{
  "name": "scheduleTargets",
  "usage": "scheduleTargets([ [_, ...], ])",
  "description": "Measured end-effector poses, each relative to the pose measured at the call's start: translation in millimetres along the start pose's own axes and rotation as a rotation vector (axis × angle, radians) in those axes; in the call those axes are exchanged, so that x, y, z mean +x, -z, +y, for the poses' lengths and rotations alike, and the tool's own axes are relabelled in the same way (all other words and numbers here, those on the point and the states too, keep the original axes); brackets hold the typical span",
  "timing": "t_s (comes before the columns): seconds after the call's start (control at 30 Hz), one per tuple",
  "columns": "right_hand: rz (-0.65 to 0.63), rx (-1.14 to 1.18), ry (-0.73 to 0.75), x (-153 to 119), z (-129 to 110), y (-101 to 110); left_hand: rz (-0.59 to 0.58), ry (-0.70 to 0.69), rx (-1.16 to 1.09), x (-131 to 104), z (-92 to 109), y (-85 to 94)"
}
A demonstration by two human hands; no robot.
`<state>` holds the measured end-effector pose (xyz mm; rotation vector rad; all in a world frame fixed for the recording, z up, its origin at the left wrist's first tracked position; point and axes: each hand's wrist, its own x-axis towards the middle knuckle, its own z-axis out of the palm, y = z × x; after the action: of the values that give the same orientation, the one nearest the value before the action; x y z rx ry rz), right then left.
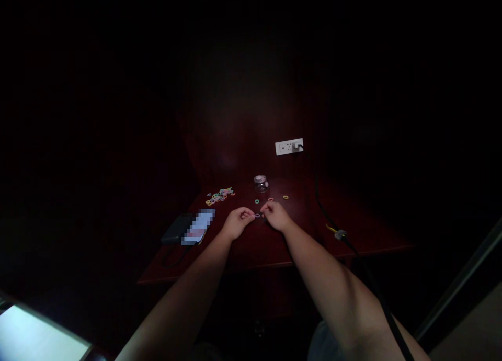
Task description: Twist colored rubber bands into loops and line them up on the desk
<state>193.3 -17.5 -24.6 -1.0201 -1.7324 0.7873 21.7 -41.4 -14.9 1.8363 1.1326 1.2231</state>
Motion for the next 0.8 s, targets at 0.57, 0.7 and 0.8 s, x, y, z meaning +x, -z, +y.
scheduleTargets([
  [0.57,-0.112,-0.137,0.021,-5,-13,0,0.015,0.015,-0.038,2,-5,-0.4],
  [0.7,-0.085,-0.164,0.041,-6,-12,0,0.011,0.006,-0.033,2,-5,-0.4],
  [0.8,-0.045,-0.170,0.055,-6,-11,-1,0.014,-0.001,-0.058,3,-7,-1.4],
])
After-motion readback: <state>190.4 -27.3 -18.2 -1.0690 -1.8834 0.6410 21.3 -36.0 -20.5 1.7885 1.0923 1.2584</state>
